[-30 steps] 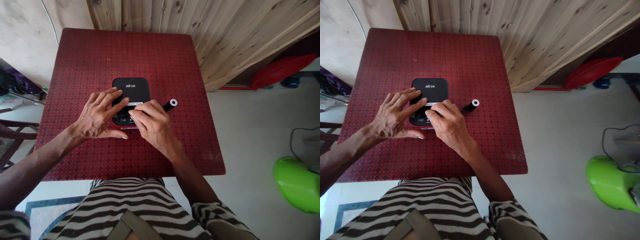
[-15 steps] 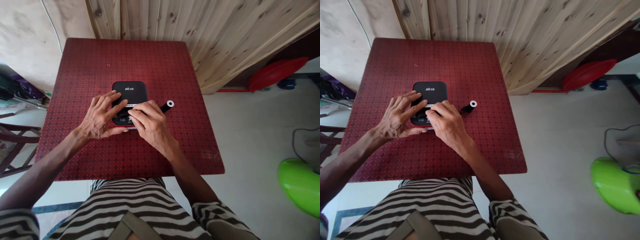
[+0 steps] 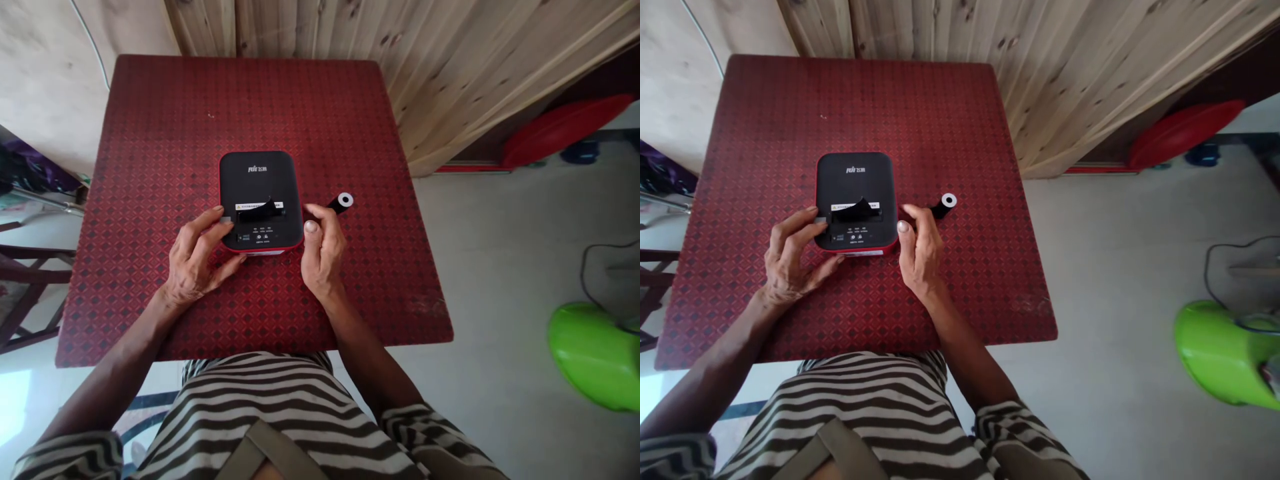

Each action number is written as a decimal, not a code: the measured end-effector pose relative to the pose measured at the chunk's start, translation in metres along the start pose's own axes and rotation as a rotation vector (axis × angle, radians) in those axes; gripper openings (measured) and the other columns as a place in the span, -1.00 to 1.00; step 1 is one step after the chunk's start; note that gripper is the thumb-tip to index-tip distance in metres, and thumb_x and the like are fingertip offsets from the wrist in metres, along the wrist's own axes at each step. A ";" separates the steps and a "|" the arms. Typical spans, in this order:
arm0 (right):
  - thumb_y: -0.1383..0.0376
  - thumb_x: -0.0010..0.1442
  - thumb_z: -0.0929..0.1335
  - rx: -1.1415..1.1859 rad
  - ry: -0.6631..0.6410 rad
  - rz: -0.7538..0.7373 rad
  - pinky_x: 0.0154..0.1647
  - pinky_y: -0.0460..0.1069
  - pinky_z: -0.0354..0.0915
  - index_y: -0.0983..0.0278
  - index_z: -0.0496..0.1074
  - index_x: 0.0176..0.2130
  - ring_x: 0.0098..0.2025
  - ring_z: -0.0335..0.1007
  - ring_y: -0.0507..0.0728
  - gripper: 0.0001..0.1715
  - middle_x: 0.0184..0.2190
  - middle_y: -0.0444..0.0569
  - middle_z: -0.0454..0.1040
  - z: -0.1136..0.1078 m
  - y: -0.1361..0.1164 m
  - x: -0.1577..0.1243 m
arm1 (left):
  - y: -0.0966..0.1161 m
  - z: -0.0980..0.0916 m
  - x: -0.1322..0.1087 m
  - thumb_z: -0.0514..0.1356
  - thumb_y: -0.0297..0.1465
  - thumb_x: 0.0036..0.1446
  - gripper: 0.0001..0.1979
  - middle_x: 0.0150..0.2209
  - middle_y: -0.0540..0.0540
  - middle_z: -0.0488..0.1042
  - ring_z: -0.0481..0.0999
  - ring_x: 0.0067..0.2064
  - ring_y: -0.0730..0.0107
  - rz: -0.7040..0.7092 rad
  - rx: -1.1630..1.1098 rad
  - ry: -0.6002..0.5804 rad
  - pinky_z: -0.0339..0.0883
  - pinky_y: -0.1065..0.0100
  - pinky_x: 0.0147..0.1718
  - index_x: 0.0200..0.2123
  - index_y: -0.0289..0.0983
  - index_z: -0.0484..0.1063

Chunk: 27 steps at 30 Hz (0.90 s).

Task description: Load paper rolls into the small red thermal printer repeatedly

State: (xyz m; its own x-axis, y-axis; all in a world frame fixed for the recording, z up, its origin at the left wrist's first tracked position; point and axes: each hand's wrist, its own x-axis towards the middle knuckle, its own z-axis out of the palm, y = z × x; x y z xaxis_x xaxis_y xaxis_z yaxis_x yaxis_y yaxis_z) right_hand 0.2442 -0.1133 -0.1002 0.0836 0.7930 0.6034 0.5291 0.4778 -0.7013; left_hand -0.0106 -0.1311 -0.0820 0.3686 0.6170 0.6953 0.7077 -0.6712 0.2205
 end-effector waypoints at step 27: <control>0.12 0.64 0.12 -0.025 -0.089 -0.027 0.02 0.07 0.52 0.24 0.48 0.07 -0.10 0.59 0.13 -0.56 -0.14 0.04 0.62 -0.002 -0.002 0.003 | 0.002 -0.008 0.012 0.39 -0.04 0.33 -0.49 0.28 -0.19 0.39 0.54 0.25 0.04 -0.151 -0.060 -0.066 0.68 -0.03 0.03 0.18 -0.14 0.38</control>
State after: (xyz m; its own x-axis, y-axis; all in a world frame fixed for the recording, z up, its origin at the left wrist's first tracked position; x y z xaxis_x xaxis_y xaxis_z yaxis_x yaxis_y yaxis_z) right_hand 0.2449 -0.1125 -0.0959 -0.0055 0.8107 0.5855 0.5513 0.4909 -0.6745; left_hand -0.0094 -0.1283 -0.0674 0.3009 0.7371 0.6051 0.7213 -0.5910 0.3613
